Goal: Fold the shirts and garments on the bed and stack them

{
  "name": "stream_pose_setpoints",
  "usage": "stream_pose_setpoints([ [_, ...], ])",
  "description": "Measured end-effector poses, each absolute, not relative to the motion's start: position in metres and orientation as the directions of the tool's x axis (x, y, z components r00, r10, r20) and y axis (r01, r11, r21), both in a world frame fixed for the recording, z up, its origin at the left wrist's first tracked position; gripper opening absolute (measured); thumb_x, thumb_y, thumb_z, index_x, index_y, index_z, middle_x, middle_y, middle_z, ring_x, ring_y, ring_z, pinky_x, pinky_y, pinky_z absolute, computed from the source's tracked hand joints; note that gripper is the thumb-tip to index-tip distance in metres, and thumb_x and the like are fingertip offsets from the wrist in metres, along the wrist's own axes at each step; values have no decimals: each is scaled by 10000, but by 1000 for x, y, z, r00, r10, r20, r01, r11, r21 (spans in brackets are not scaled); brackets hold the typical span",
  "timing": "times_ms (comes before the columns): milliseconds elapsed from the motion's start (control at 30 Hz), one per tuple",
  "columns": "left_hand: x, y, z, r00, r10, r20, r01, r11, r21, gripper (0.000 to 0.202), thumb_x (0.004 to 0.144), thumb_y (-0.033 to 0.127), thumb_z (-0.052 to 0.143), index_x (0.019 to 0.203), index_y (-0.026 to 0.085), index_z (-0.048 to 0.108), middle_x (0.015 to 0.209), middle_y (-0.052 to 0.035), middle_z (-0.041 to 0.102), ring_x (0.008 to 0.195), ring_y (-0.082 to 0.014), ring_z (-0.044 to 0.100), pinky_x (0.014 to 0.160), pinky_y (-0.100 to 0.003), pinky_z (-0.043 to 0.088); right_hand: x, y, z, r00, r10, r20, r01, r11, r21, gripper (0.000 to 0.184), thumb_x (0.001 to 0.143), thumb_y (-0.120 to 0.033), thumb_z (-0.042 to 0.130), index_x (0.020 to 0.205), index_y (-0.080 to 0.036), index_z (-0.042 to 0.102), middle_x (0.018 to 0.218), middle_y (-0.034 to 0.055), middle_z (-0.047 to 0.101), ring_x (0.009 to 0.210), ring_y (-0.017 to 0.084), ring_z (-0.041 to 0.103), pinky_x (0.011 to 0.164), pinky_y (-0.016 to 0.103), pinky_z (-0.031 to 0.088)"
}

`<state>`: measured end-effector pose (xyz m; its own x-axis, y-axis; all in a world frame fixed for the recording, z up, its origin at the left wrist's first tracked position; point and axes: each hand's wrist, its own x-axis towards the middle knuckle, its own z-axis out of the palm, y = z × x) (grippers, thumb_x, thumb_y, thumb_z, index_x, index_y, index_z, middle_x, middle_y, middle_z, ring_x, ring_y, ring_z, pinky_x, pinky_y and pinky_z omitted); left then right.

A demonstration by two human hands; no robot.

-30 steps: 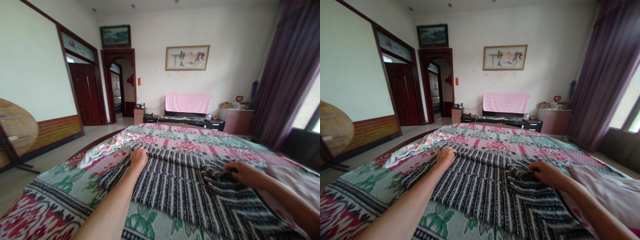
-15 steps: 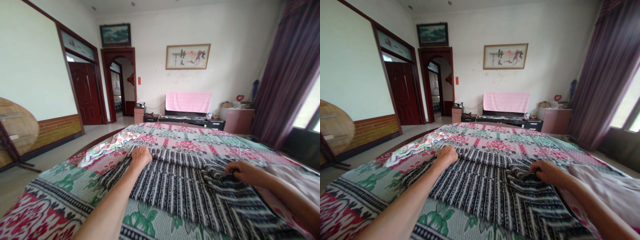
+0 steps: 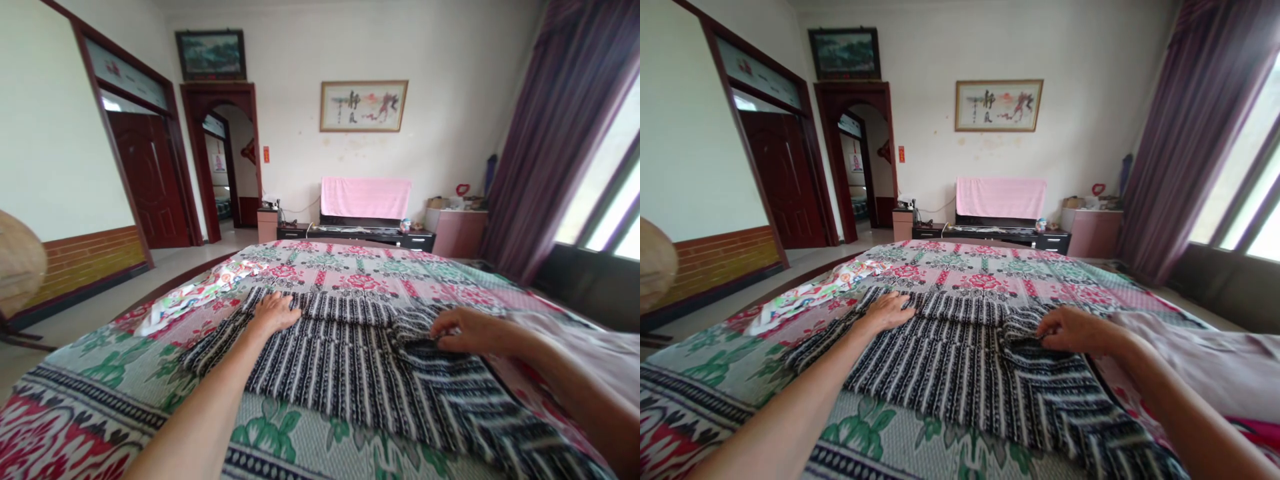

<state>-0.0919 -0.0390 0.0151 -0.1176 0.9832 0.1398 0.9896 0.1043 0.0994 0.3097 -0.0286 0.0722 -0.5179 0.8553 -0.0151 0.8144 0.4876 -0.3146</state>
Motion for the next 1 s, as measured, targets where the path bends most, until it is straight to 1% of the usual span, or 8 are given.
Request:
stream_pose_setpoints([
  [100, -94, -37, 16, -120, 989, 88, 989, 111, 98, 520, 809, 513, 369, 1228, 264, 549, 1288, -110, 510, 1176, -310, 479, 952, -460, 370, 310, -31, 73, -584, 798, -146, 783, 507, -361, 192, 696, -333, 616, 820, -243, 732, 812, 32, 702, 771, 196, 634, 716, 283, 479],
  [200, -90, -37, 18, -111, 981, 157, 990, 95, 108, 519, 815, 478, 388, 1265, 255, 519, 1338, -109, 468, 1212, -307, 445, 968, -467, 366, 307, -34, 77, -588, 790, -173, 775, 489, -402, 230, 745, -400, 592, 843, -238, 721, 816, 32, 702, 771, 202, 634, 705, 293, 483],
  [433, -65, -38, 17, 18, 940, 341, 993, -56, 101, 510, 902, 507, 261, 1312, 291, 475, 1461, -54, 346, 1330, -259, 307, 1033, -447, 324, 297, -35, 76, -589, 808, 27, 745, 556, -369, 322, 841, -425, 470, 836, -198, 698, 728, 19, 670, 682, 164, 593, 635, 270, 453],
  [567, -59, -40, 10, 64, 982, 179, 993, -79, 82, 563, 891, 555, 234, 1364, 305, 411, 1508, -47, 277, 1373, -288, 228, 1053, -517, 260, 285, -35, 70, -570, 815, 106, 760, 571, -310, 264, 826, -336, 476, 867, -186, 689, 756, 28, 678, 689, 164, 601, 656, 281, 463],
  [700, -60, -42, 8, 41, 998, 42, 994, -45, 99, 714, 843, 654, 203, 1435, 269, 304, 1533, -55, 209, 1394, -321, 158, 1068, -563, 188, 262, -41, 61, -614, 731, 298, 695, 679, -235, 286, 817, -275, 483, 1029, -182, 652, 1044, 84, 669, 953, 208, 607, 878, 358, 456],
  [800, -62, -43, 10, 31, 999, 24, 994, -33, 102, 776, 822, 686, 183, 1458, 247, 255, 1541, -54, 173, 1402, -315, 129, 1075, -565, 167, 242, -53, 47, -647, 689, 327, 655, 721, -226, 403, 852, -353, 474, 1201, -176, 567, 1332, 136, 507, 1226, 260, 460, 1023, 442, 360],
  [900, -64, -40, 6, 21, 999, 29, 995, -24, 97, 782, 818, 689, 186, 1458, 245, 258, 1541, -54, 170, 1401, -318, 134, 1071, -572, 168, 227, -68, 31, -613, 771, 174, 729, 637, -252, 571, 870, -496, 431, 1347, -182, 446, 1471, 150, 324, 1354, 335, 266, 1059, 562, 255],
  [1000, -68, -34, -1, 19, 998, 54, 996, -24, 85, 783, 809, 698, 205, 1447, 252, 291, 1534, -62, 197, 1396, -328, 153, 1063, -580, 177, 218, -77, 21, -588, 804, 82, 767, 587, -260, 653, 873, -552, 394, 1405, -175, 366, 1514, 150, 221, 1391, 355, 141, 1075, 605, 154],
])
